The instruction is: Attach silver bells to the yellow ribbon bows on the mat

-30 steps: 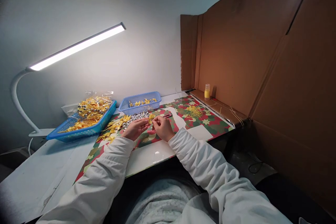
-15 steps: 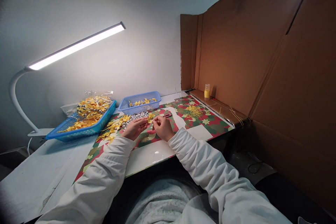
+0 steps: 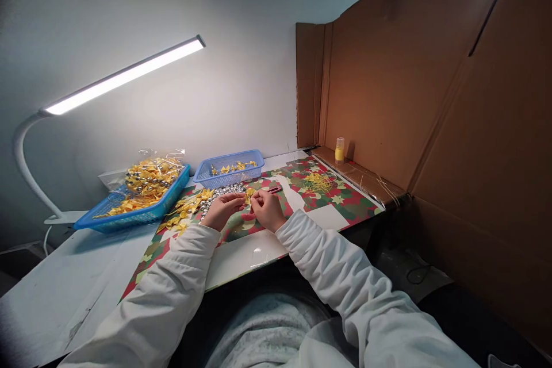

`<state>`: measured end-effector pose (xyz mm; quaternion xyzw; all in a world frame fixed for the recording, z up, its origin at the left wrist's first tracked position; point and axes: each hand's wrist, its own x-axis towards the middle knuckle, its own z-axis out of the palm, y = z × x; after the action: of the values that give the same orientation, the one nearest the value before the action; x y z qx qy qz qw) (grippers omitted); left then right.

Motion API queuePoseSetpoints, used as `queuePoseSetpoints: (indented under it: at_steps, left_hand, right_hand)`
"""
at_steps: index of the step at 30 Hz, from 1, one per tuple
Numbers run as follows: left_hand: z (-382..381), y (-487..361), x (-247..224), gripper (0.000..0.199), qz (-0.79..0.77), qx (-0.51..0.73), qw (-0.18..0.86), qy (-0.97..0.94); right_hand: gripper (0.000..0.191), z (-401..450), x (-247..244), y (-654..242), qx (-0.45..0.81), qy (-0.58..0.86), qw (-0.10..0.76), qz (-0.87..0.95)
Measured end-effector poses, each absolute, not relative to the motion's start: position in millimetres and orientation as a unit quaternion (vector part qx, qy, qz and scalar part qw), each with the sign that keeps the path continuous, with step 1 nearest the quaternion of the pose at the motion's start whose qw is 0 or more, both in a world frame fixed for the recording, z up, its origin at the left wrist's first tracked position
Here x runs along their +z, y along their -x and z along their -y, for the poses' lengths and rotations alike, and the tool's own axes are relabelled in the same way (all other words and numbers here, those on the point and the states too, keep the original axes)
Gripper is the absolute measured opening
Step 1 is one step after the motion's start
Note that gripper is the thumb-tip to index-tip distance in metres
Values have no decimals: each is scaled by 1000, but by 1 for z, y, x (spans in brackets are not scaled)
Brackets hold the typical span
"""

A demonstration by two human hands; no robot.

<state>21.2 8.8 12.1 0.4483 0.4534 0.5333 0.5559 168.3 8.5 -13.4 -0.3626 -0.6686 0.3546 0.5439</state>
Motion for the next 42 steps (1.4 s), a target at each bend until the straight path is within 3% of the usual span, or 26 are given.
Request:
queuePoseSetpoints:
  at_steps: [8, 29, 42]
  left_hand:
    - [-10, -21, 12, 33, -476, 546, 486, -489]
    - [-8, -24, 16, 47, -460, 553, 500, -481]
    - [-8, -24, 15, 44, -465, 557, 447, -524]
  right_hand:
    - [11, -7, -11, -169, 334, 368, 539, 680]
    - [10, -7, -11, -169, 332, 371, 546, 674]
    - [10, -9, -14, -168, 327, 375, 552, 669]
